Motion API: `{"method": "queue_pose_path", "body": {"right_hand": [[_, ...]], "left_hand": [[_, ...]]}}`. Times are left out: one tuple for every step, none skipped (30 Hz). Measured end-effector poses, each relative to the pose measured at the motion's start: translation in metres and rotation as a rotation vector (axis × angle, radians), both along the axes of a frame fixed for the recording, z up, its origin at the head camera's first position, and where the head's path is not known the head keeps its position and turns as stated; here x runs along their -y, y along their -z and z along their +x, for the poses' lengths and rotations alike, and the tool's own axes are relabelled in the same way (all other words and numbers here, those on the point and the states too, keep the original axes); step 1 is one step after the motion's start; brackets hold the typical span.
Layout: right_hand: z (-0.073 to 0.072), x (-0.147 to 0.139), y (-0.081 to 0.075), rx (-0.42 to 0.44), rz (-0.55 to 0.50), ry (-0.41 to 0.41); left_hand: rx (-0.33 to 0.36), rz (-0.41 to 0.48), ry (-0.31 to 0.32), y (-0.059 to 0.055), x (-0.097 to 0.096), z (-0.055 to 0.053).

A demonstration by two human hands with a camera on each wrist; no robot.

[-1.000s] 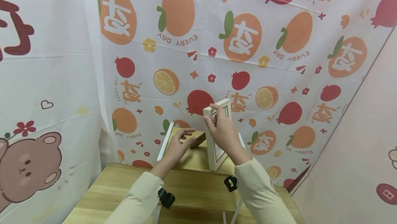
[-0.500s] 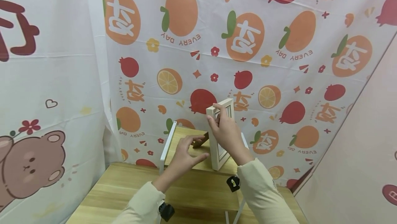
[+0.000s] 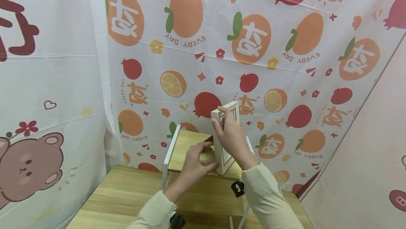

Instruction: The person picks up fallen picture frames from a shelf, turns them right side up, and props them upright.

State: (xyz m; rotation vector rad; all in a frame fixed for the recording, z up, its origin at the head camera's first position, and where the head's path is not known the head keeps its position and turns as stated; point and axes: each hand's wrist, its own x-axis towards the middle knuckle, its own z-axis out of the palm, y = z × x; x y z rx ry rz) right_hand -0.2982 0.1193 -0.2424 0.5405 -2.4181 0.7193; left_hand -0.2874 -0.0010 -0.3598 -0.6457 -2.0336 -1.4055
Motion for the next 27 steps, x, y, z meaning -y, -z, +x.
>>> {"method": "queue_pose_path", "body": {"right_hand": [[0.000, 0.000, 0.000, -0.002, 0.000, 0.000], [0.000, 0.000, 0.000, -0.004, 0.000, 0.001], [0.000, 0.000, 0.001, -0.003, -0.001, 0.002], [0.000, 0.000, 0.001, -0.002, -0.002, 0.002], [0.000, 0.000, 0.001, -0.001, -0.003, 0.004], [0.000, 0.000, 0.001, -0.001, -0.004, 0.004], [0.000, 0.000, 0.001, 0.000, -0.005, 0.004], [0.000, 0.000, 0.001, 0.001, -0.006, 0.005], [0.000, 0.000, 0.001, 0.000, -0.007, 0.005], [-0.001, 0.000, 0.001, -0.002, -0.005, 0.005], [-0.001, 0.001, 0.001, -0.005, -0.003, 0.006], [-0.001, 0.001, 0.001, -0.006, 0.000, 0.007], [-0.001, 0.001, 0.001, -0.008, 0.004, 0.008], [0.000, 0.001, 0.001, -0.009, 0.009, 0.009], [0.000, 0.001, 0.001, -0.010, 0.013, 0.010], [0.000, 0.001, 0.000, -0.011, 0.016, 0.010], [0.001, 0.001, 0.000, -0.012, 0.018, 0.011], [0.001, 0.001, 0.000, -0.014, 0.020, 0.011], [0.002, 0.001, 0.000, -0.016, 0.021, 0.011], [0.002, 0.001, 0.000, -0.018, 0.022, 0.011], [0.002, 0.001, -0.001, -0.022, 0.022, 0.010], [0.002, 0.001, -0.001, -0.025, 0.024, 0.010], [0.002, 0.001, -0.001, -0.029, 0.028, 0.010], [0.002, 0.001, -0.001, -0.031, 0.029, 0.007], [0.002, 0.001, -0.002, -0.032, 0.031, 0.006], [0.003, 0.001, -0.002, -0.032, 0.037, 0.006], [0.003, 0.000, -0.003, -0.031, 0.043, 0.007]], "left_hand": [[-0.007, 0.005, -0.008, 0.000, -0.001, 0.000], [-0.015, 0.007, -0.018, 0.001, -0.003, 0.001], [-0.017, 0.007, -0.028, 0.000, -0.005, 0.001], [-0.014, 0.012, -0.035, 0.000, -0.007, 0.002], [-0.016, 0.011, -0.046, 0.000, -0.008, 0.002], [-0.019, 0.012, -0.054, 0.000, -0.010, 0.003], [-0.023, 0.006, -0.067, 0.000, -0.012, 0.002], [-0.027, -0.002, -0.083, -0.001, -0.013, 0.002], [-0.031, -0.009, -0.096, -0.001, -0.014, 0.002], [-0.036, -0.015, -0.108, -0.001, -0.015, 0.002], [-0.043, -0.021, -0.119, -0.001, -0.016, 0.001], [-0.048, -0.031, -0.130, -0.002, -0.016, 0.001], [-0.047, -0.040, -0.140, -0.002, -0.017, 0.002], [-0.046, -0.045, -0.145, -0.003, -0.017, 0.002], [-0.045, -0.051, -0.150, -0.003, -0.017, 0.003], [-0.044, -0.059, -0.155, -0.003, -0.017, 0.004], [-0.043, -0.067, -0.158, -0.003, -0.017, 0.004], [-0.042, -0.073, -0.161, -0.004, -0.017, 0.005], [-0.039, -0.077, -0.161, -0.004, -0.017, 0.006], [-0.041, -0.082, -0.163, -0.004, -0.017, 0.006], [-0.042, -0.085, -0.165, -0.005, -0.017, 0.006], [-0.043, -0.087, -0.167, -0.005, -0.017, 0.007], [-0.043, -0.088, -0.168, -0.005, -0.017, 0.007], [-0.041, -0.088, -0.170, -0.005, -0.017, 0.008], [-0.037, -0.087, -0.171, -0.005, -0.017, 0.008], [-0.034, -0.088, -0.174, -0.006, -0.017, 0.009], [-0.027, -0.087, -0.172, -0.006, -0.017, 0.009]]}}
